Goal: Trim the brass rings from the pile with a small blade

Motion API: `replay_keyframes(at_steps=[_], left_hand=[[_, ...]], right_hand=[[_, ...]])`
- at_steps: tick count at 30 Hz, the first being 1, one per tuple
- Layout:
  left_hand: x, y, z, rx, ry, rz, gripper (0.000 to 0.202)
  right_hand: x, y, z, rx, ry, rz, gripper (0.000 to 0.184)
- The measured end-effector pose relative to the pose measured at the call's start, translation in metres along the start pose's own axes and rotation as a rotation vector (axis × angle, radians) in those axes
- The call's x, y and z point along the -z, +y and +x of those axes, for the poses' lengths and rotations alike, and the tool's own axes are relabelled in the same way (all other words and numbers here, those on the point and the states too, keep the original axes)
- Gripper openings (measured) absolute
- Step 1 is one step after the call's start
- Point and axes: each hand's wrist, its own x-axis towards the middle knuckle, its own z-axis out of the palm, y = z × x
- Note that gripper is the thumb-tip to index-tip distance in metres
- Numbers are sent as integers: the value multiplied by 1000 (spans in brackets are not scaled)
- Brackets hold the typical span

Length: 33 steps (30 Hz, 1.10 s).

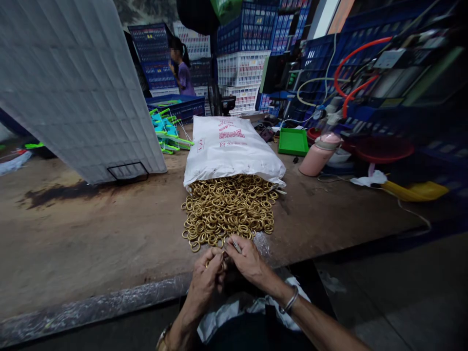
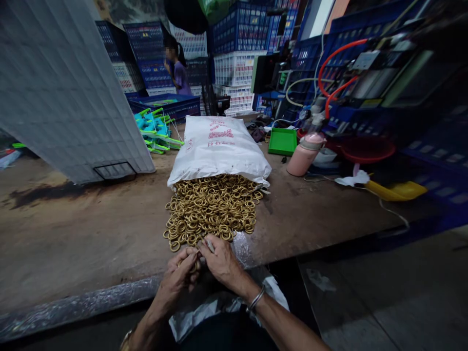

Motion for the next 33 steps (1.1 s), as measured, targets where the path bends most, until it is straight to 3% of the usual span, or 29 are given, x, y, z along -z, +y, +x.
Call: replay_keyframes(at_steps=[7,16,22,27,30,33], left_hand=[[1,1,-2,66,-59,-126,28],[2,3,-4,-59,-37,122,30],[3,-1,-6,-28,-77,-24,28],[7,-5,-4,-49,-88,-39,24],[7,-3,-3,-88,-89,7,26],[5,-2,-2,-100,-61,61,29]], right_hand=[[-3,3,-1,43,-5,-8,27],[-2,-4,-3,37,-58,107,24],[1,-3,-1,-19,-104,256,26],[2,5,-3,94,-8,-57,24],[3,3,-9,186,-86,-191,12],[5,-1,-14,217,-141,-330,20]])
